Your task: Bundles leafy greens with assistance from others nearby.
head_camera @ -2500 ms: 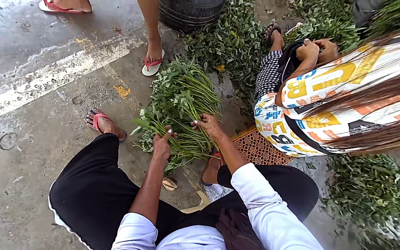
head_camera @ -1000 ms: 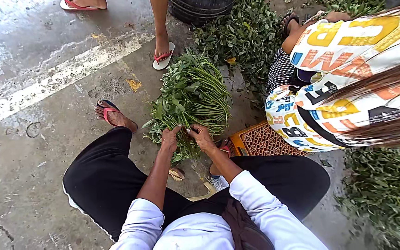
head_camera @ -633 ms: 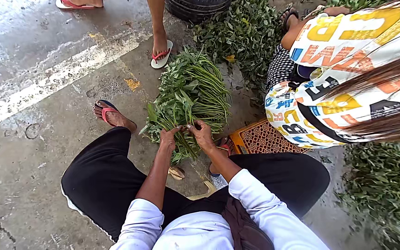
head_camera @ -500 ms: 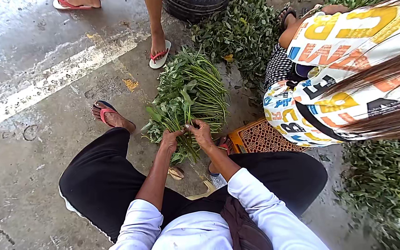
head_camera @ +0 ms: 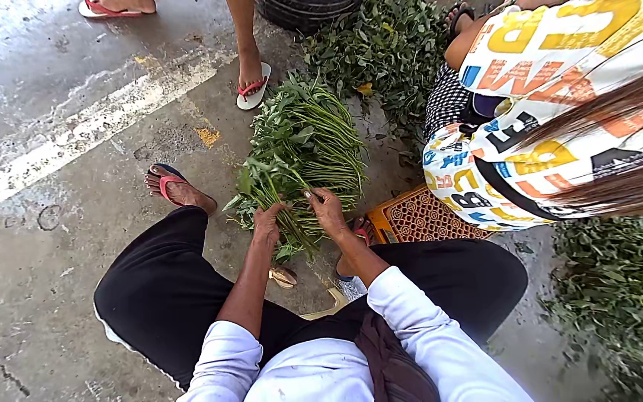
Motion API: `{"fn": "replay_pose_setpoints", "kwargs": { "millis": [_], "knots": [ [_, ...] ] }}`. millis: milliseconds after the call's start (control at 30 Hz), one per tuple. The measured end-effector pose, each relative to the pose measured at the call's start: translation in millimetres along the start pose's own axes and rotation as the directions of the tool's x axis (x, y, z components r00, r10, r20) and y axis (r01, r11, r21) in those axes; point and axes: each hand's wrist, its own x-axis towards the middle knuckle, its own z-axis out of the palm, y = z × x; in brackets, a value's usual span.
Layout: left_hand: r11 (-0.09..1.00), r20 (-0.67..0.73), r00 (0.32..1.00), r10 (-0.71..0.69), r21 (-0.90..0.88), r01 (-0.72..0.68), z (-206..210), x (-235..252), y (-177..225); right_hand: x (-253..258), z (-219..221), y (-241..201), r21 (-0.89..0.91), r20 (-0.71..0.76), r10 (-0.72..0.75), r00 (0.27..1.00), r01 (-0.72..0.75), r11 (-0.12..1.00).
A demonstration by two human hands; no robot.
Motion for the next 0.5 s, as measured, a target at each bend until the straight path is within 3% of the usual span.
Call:
{"fn": "replay_pose_setpoints", "kwargs": {
  "millis": [133, 300, 433, 500],
  "knots": [
    [0.994, -0.074, 0.997, -0.023, -0.112, 0.015, -9, 11, 1, 5, 0, 24, 0.100, -0.054, -0.088, 0.995, 0.093, 0.991],
    [1.000, 0.005, 1.000, -0.006, 0.019, 0.006, -5, 1, 4, 8, 16, 51, -0.147, 0.300, -0.248, 0.921, 0.302, 0.942],
    [0.995, -0.032, 0.999, 0.033, 0.099, -0.029, -10, 3, -1, 17, 10, 48, -0.123, 0.469, -0.166, 0.868, 0.251, 0.960],
    [0.993, -0.083, 0.994, 0.075, 0.094, -0.067, -12, 8, -5, 32, 4, 53, -0.121, 0.456, -0.127, 0.881, 0.203, 0.972]
  ]
}}
